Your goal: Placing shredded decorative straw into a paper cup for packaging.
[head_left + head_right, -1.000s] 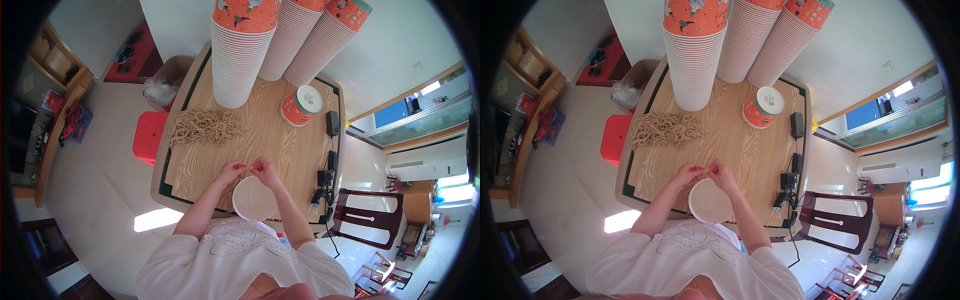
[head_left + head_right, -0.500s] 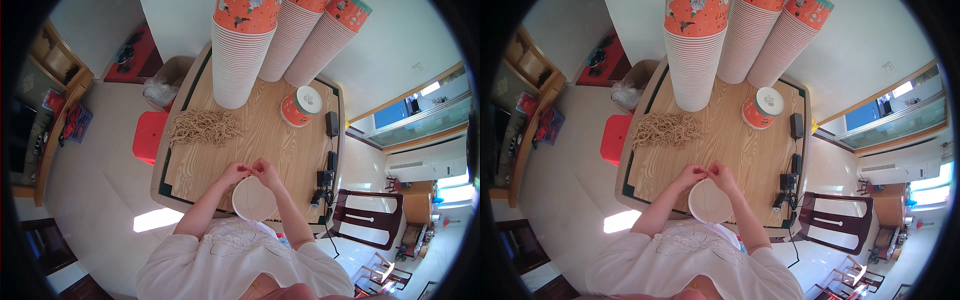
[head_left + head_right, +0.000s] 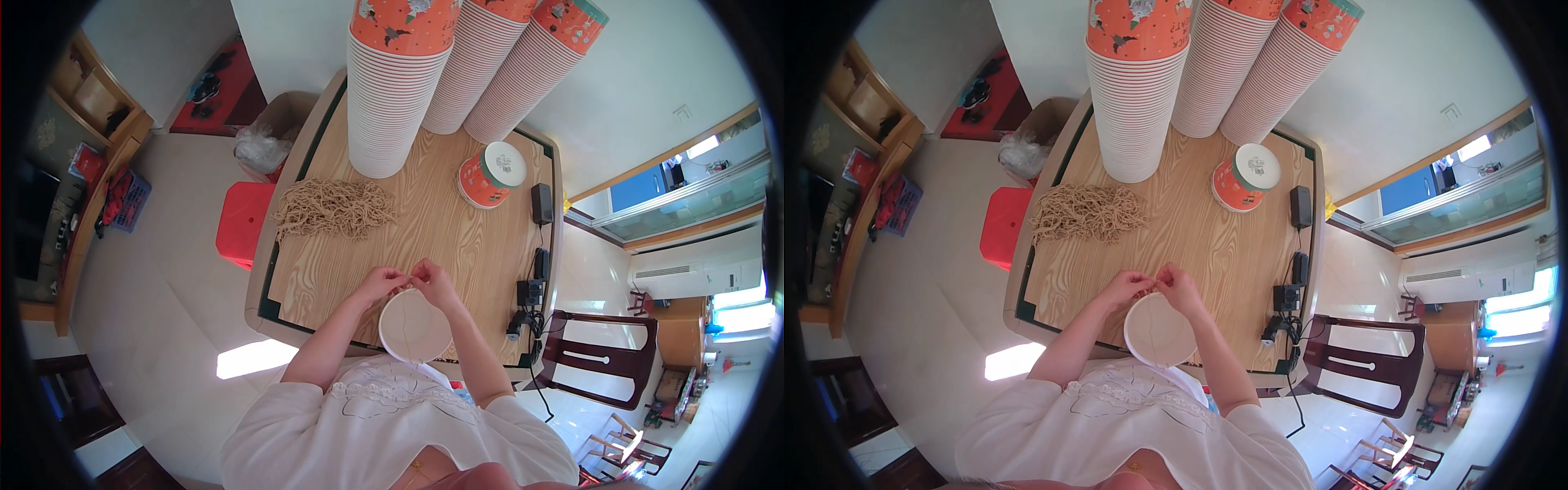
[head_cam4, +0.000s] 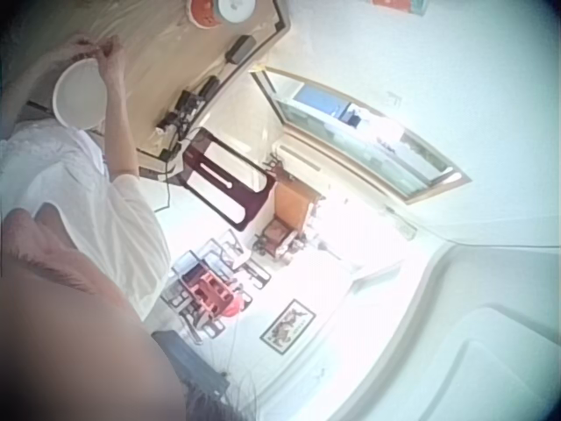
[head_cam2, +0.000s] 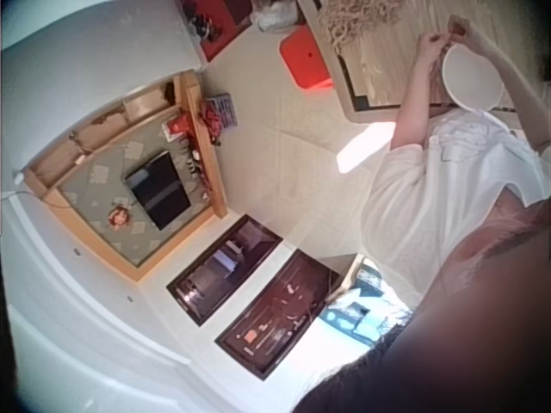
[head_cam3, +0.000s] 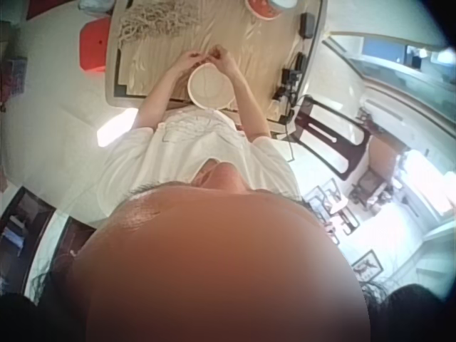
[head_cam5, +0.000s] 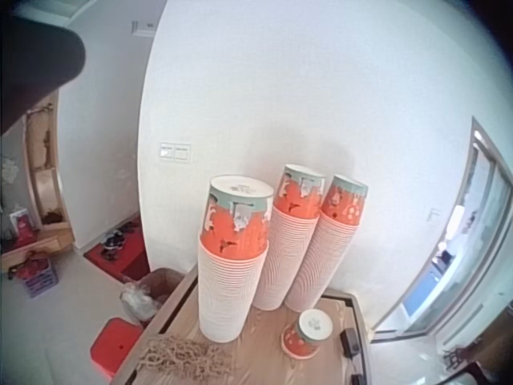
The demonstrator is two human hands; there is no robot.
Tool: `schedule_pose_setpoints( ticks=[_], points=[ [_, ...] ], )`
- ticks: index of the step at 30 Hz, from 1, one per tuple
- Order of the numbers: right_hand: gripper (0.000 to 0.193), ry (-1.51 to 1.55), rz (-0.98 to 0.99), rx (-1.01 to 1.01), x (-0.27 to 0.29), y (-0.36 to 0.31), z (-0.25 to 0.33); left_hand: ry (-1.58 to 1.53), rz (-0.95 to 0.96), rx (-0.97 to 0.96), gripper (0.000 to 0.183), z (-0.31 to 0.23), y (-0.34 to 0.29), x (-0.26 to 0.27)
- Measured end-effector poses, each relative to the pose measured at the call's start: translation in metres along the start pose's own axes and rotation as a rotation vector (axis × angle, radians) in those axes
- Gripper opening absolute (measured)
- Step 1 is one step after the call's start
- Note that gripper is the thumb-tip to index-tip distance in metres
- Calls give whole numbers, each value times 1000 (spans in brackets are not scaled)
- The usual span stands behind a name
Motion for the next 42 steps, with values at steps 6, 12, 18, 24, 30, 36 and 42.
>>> schedule_pose_setpoints(
  ticks=[6,12,18,24,30,36,42],
  points=[
    [9,-18,0,5,2,-1,-1,54,27,17,15,-2,-1,2],
    [9,13,-9,-20,3,0,3,-3,14,52,13,2,-3,9],
    [13,-138,115,-43,6,8,7,44,20,32,13,1,-1,8],
    [13,-56,199,-131,9,18,3,-14,-51,17,10,-1,2,3],
    [12,8,228,-158,10,21,-15,-61,-60,-6,10,1,10,1],
    [14,178,250,-242,12,17,-5,19,-119,-27,7,-6,7,-3],
    [16,200,231,-290,14,16,-3,7,-126,-61,6,-6,10,-2]
  ],
)
Point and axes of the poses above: each hand's wrist, its own y-axis towards the middle knuckle, its own x-axis out of the back of the hand, z = x × y, the point moved 1 cm from there along y, towards the middle knuckle, and after that the axes turned 5 degrees about y, right-handed, at the moved point
